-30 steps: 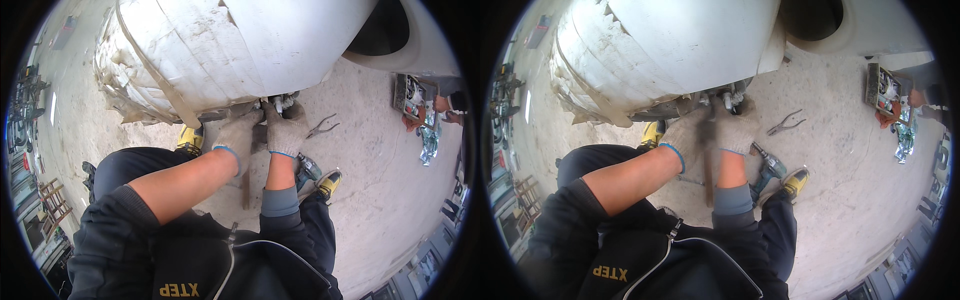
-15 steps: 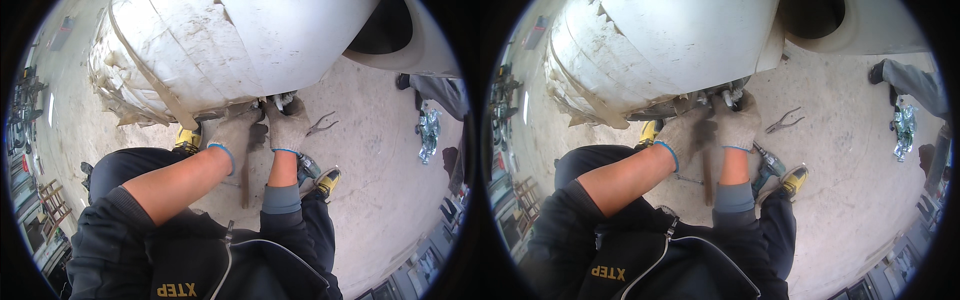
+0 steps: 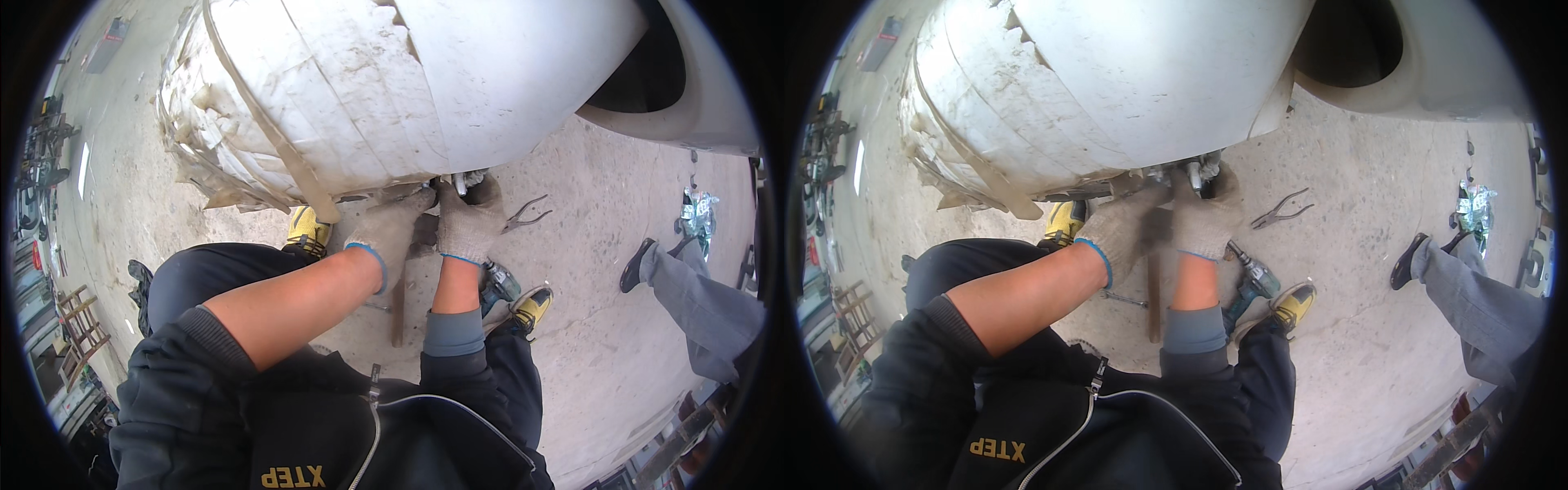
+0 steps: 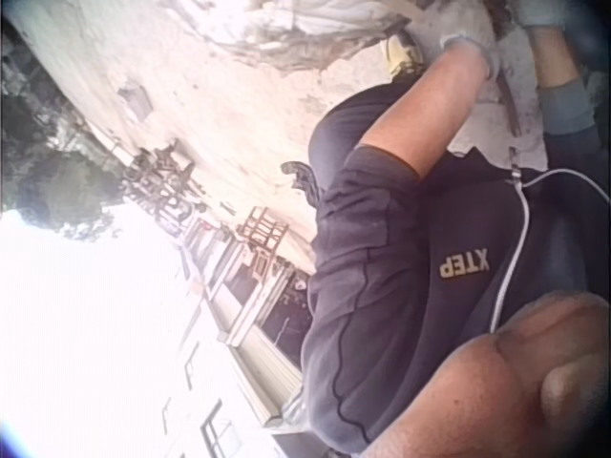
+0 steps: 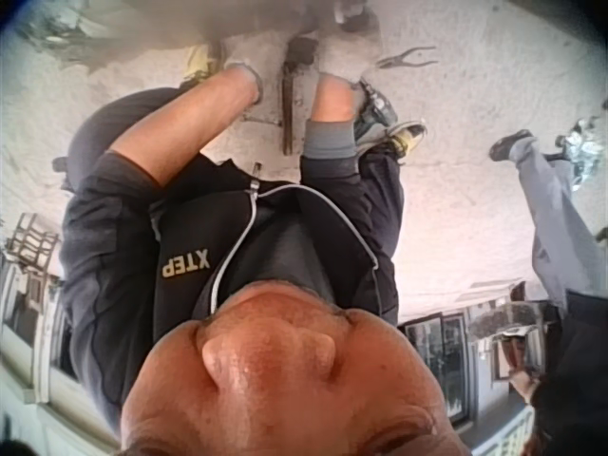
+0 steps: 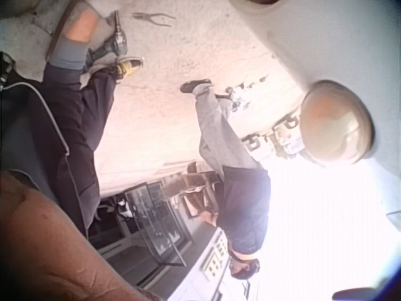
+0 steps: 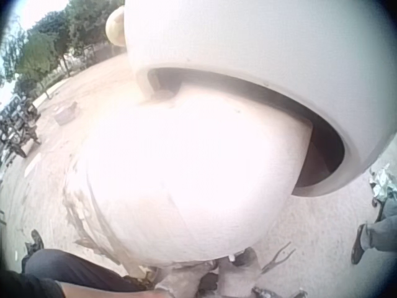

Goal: The person is repairing a motorcycle wheel. They use a hammer to tap a part of the wheel and then use a cordless drill to tighten a bolt.

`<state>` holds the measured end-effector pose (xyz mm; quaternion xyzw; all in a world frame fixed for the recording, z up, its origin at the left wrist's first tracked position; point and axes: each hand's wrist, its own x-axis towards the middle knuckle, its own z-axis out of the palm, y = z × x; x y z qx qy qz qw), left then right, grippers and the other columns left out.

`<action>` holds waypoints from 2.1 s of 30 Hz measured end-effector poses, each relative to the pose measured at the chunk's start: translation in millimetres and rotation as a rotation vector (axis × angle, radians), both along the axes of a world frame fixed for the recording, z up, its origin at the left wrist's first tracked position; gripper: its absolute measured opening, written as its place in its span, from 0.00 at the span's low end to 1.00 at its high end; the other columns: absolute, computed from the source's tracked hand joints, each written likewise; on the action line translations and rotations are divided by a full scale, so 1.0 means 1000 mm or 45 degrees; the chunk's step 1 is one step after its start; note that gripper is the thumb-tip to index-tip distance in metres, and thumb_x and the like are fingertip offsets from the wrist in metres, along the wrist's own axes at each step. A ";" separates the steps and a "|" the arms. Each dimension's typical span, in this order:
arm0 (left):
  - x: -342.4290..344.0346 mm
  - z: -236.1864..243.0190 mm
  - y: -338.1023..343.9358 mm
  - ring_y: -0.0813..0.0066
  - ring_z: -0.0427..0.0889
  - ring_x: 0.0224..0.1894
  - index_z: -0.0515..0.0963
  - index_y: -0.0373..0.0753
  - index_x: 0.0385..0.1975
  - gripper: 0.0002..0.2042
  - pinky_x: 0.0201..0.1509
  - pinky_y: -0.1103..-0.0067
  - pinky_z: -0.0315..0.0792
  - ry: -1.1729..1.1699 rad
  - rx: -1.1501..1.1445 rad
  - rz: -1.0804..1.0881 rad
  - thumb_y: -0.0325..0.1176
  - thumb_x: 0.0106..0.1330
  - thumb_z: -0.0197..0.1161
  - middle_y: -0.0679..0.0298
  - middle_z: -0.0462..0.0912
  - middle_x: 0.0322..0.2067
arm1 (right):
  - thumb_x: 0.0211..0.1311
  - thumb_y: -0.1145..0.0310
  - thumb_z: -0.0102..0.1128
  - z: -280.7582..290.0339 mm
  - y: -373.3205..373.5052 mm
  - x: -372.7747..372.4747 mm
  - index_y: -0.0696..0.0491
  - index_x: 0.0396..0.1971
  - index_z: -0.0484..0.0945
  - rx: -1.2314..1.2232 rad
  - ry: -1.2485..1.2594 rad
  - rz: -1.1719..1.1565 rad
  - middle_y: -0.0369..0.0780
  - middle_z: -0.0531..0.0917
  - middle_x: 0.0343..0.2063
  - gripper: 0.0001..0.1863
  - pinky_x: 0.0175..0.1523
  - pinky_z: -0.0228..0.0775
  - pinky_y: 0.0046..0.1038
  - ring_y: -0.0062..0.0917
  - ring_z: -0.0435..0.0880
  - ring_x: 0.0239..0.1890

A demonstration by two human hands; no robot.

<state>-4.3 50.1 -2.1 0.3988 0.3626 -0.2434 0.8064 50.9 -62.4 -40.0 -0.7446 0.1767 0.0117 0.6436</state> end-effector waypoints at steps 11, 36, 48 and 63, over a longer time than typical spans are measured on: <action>-0.002 -0.014 -0.001 0.73 0.82 0.42 0.82 0.47 0.52 0.15 0.48 0.75 0.77 0.188 0.290 0.002 0.47 0.75 0.65 0.66 0.85 0.40 | 0.53 0.61 0.79 0.001 -0.002 0.005 0.61 0.56 0.82 -0.267 0.156 0.108 0.52 0.90 0.47 0.32 0.57 0.79 0.33 0.37 0.90 0.50; -0.013 0.006 -0.003 0.70 0.82 0.38 0.84 0.35 0.47 0.16 0.47 0.74 0.78 0.109 0.449 -0.324 0.43 0.74 0.62 0.58 0.86 0.42 | 0.52 0.69 0.78 0.014 -0.014 0.010 0.62 0.50 0.85 -0.428 -0.019 -0.041 0.44 0.91 0.38 0.24 0.48 0.81 0.28 0.24 0.88 0.39; -0.028 -0.018 0.016 0.56 0.87 0.45 0.85 0.38 0.49 0.13 0.49 0.66 0.80 -1.027 1.509 -1.408 0.33 0.69 0.61 0.51 0.88 0.43 | 0.51 0.73 0.73 0.028 -0.079 0.008 0.59 0.52 0.85 0.198 0.380 0.596 0.39 0.89 0.41 0.24 0.36 0.82 0.29 0.24 0.86 0.36; -0.016 0.031 0.002 0.65 0.84 0.57 0.75 0.38 0.64 0.21 0.61 0.63 0.80 -0.222 -0.317 -0.165 0.36 0.73 0.62 0.59 0.83 0.55 | 0.57 0.70 0.60 0.030 -0.083 -0.010 0.71 0.53 0.79 0.673 0.347 0.637 0.46 0.87 0.42 0.26 0.49 0.81 0.28 0.27 0.88 0.41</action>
